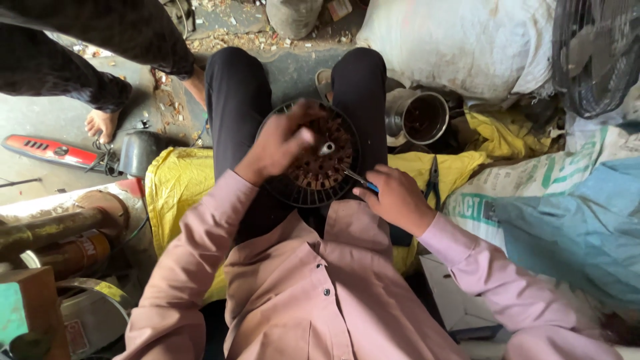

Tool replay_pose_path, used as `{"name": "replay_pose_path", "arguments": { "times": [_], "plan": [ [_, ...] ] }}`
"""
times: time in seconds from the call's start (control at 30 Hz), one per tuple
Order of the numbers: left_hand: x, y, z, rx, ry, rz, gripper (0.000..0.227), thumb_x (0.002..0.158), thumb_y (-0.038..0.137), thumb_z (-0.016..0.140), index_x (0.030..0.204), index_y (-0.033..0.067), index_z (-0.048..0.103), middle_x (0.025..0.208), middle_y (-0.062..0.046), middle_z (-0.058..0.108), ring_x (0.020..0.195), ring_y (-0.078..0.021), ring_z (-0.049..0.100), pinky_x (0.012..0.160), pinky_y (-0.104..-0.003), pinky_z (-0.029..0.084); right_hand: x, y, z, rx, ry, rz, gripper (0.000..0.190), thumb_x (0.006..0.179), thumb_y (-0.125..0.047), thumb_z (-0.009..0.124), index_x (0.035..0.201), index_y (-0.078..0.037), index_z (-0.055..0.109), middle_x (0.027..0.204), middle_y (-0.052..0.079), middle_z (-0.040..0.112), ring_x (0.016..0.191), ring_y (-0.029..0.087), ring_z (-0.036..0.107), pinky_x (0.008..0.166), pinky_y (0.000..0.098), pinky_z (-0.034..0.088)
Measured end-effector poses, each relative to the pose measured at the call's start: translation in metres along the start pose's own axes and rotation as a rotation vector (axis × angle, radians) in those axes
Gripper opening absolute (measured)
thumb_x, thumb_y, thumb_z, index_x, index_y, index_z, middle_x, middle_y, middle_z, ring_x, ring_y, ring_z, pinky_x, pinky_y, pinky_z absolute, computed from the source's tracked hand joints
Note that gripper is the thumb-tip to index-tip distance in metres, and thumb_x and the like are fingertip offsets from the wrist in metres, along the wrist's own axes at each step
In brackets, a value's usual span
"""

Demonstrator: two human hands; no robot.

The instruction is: The recorder uses pliers to cut or manipulate wires on an electric fan stator.

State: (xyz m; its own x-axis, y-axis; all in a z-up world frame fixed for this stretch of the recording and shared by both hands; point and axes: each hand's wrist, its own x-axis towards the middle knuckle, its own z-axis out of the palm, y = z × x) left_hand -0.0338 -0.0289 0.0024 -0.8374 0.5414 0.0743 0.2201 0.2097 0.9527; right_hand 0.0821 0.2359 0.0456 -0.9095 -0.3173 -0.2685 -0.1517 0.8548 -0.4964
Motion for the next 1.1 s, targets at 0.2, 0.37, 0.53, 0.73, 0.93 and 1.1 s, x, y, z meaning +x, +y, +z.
{"name": "replay_pose_path", "arguments": {
  "times": [0.2,0.37,0.53,0.73,0.93,1.1],
  "plan": [
    [0.023,-0.023,-0.025,0.571,0.214,0.12,0.059,0.105,0.06,0.058,0.117,0.003,0.066,0.126,-0.024,0.072,0.127,-0.0501,0.059,0.105,-0.049,0.044,-0.002,-0.013,0.001,-0.083,0.095,-0.059,0.027,0.086,-0.024,0.075,0.077,0.0,0.065,0.078,0.016,0.06,0.067,0.039,0.061,0.061,0.047,0.051],
    [0.024,-0.029,-0.012,0.549,-0.049,-0.155,0.07,0.093,0.064,0.061,0.118,-0.0016,0.067,0.082,-0.025,0.07,0.088,-0.0431,0.068,0.098,-0.055,0.042,-0.009,-0.008,0.011,-0.086,0.035,0.013,0.022,0.091,-0.021,0.073,0.083,-0.001,0.067,0.076,0.015,0.063,0.065,0.037,0.064,0.058,0.0453,0.051],
    [0.012,-0.023,-0.01,0.428,-0.14,-0.278,0.08,0.093,0.065,0.06,0.13,-0.0063,0.059,0.071,-0.026,0.067,0.071,-0.0416,0.068,0.07,-0.049,0.052,-0.003,0.024,0.008,0.167,-0.176,0.073,0.021,0.096,-0.02,0.066,0.084,-0.003,0.066,0.074,0.011,0.066,0.059,0.028,0.067,0.06,0.0384,0.055],
    [0.006,-0.025,-0.004,0.432,0.006,-0.023,0.072,0.098,0.062,0.063,0.122,-0.0065,0.064,0.086,-0.025,0.07,0.076,-0.0435,0.069,0.067,-0.051,0.053,0.031,0.046,-0.01,0.077,-0.598,-0.038,0.035,0.097,-0.03,0.068,0.08,0.0,0.067,0.068,0.017,0.063,0.069,0.036,0.065,0.07,0.0473,0.051],
    [0.003,-0.023,-0.007,0.417,0.028,-0.069,0.067,0.096,0.058,0.066,0.12,-0.0038,0.066,0.083,-0.025,0.071,0.077,-0.0436,0.069,0.067,-0.051,0.052,0.042,0.032,-0.012,0.277,-0.611,-0.26,0.023,0.096,-0.024,0.066,0.098,-0.001,0.069,0.09,0.016,0.066,0.085,0.037,0.064,0.076,0.0451,0.051],
    [0.004,-0.026,-0.006,0.379,0.011,-0.075,0.058,0.098,0.054,0.066,0.115,-0.0012,0.067,0.086,-0.023,0.072,0.078,-0.0438,0.069,0.069,-0.051,0.052,0.032,0.05,-0.005,0.523,-0.861,0.383,0.025,0.097,-0.028,0.061,0.111,-0.007,0.067,0.094,0.012,0.07,0.075,0.018,0.06,0.069,0.0359,0.051]
  ]
}}
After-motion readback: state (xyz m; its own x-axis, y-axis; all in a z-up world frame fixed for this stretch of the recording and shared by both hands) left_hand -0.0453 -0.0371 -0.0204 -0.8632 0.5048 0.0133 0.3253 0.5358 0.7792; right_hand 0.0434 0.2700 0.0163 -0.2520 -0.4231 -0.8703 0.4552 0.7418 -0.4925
